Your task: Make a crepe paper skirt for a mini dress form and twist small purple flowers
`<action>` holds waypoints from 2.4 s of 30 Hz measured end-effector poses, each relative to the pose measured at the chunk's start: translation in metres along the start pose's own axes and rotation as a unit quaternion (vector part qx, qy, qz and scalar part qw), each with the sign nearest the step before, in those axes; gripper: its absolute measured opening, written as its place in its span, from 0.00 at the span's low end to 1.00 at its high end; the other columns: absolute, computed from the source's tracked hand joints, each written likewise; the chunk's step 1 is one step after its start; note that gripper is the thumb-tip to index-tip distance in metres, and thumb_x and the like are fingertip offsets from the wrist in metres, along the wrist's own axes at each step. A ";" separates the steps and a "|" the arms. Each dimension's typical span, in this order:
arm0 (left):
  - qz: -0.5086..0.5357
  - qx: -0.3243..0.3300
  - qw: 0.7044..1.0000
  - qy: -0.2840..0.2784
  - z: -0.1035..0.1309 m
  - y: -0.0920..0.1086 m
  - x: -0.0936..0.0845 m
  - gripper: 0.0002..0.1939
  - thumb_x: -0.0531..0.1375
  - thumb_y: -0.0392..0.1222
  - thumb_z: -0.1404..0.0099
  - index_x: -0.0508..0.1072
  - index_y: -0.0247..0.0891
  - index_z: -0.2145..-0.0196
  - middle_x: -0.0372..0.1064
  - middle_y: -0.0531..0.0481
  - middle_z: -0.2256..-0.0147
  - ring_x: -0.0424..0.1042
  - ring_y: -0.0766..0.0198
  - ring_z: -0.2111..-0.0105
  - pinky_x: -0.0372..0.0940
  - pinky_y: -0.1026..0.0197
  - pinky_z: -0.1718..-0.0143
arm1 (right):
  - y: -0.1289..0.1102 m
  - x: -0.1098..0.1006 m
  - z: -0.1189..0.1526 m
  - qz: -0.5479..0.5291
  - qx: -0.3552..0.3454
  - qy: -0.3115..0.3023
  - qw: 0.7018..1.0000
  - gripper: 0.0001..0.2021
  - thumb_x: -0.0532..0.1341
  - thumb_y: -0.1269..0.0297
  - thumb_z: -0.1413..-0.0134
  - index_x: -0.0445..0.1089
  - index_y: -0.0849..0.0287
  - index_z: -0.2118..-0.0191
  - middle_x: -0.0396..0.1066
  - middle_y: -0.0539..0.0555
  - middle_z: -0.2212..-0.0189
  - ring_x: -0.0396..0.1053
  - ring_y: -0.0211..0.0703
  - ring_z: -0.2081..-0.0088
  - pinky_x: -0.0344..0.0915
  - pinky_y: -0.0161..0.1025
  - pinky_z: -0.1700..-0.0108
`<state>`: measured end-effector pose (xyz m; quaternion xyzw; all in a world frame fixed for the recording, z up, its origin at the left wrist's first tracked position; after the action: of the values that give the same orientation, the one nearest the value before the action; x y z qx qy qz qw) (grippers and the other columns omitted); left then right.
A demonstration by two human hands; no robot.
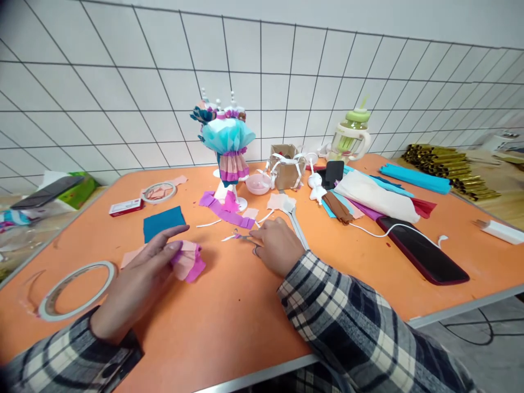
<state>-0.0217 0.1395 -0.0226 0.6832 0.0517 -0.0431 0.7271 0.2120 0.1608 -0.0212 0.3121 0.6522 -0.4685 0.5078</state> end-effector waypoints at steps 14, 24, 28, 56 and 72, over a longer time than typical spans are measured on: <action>-0.005 -0.074 0.996 -0.056 -0.001 -0.010 0.003 0.28 0.65 0.58 0.41 0.70 0.39 0.49 0.71 0.56 0.79 0.71 0.59 0.76 0.59 0.61 0.72 | 0.001 0.026 -0.001 -0.231 0.080 -0.099 0.965 0.33 0.64 0.69 0.52 0.63 0.55 0.37 0.71 0.48 0.73 0.69 0.42 0.68 0.61 0.37 0.64; -0.003 -0.070 0.995 -0.073 0.002 -0.005 0.009 0.32 0.64 0.58 0.41 0.64 0.37 0.46 0.66 0.59 0.82 0.65 0.62 0.80 0.54 0.62 0.75 | -0.063 0.011 -0.001 -0.363 0.026 0.022 0.931 0.38 0.72 0.55 0.61 0.64 0.58 0.42 0.69 0.58 0.50 0.67 0.43 0.62 0.66 0.43 0.57; -0.003 -0.062 0.993 -0.097 0.002 -0.006 0.017 0.32 0.64 0.58 0.41 0.63 0.38 0.46 0.66 0.60 0.82 0.64 0.62 0.80 0.54 0.62 0.75 | -0.066 0.022 -0.005 -0.408 0.051 0.040 0.911 0.34 0.68 0.65 0.55 0.61 0.57 0.40 0.75 0.52 0.61 0.69 0.41 0.65 0.66 0.43 0.56; -0.037 -0.042 0.986 -0.154 -0.003 -0.014 0.027 0.19 0.61 0.58 0.38 0.77 0.36 0.66 0.77 0.47 0.67 0.73 0.56 0.65 0.66 0.58 0.61 | -0.050 0.046 -0.016 -0.594 0.061 0.057 0.800 0.08 0.65 0.62 0.53 0.70 0.59 0.66 0.70 0.50 0.73 0.68 0.36 0.71 0.67 0.35 0.67; -0.101 0.017 0.969 -0.225 0.009 -0.011 0.042 0.15 0.63 0.53 0.39 0.78 0.37 0.70 0.71 0.53 0.75 0.66 0.64 0.75 0.60 0.63 0.71 | -0.060 0.034 -0.010 -0.538 -0.013 0.019 0.843 0.11 0.66 0.60 0.50 0.76 0.58 0.61 0.73 0.51 0.68 0.65 0.36 0.68 0.62 0.34 0.65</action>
<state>0.0188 0.1299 -0.0381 0.6593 -0.0455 -0.2700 0.7002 0.1456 0.1453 -0.0358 -0.0849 0.7331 -0.6536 0.1677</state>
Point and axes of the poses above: each hand's wrist, its own z-axis away from the middle knuckle, its own x-axis out of the palm, y = z × x, the point moved 10 cm from there along -z, towards the middle knuckle
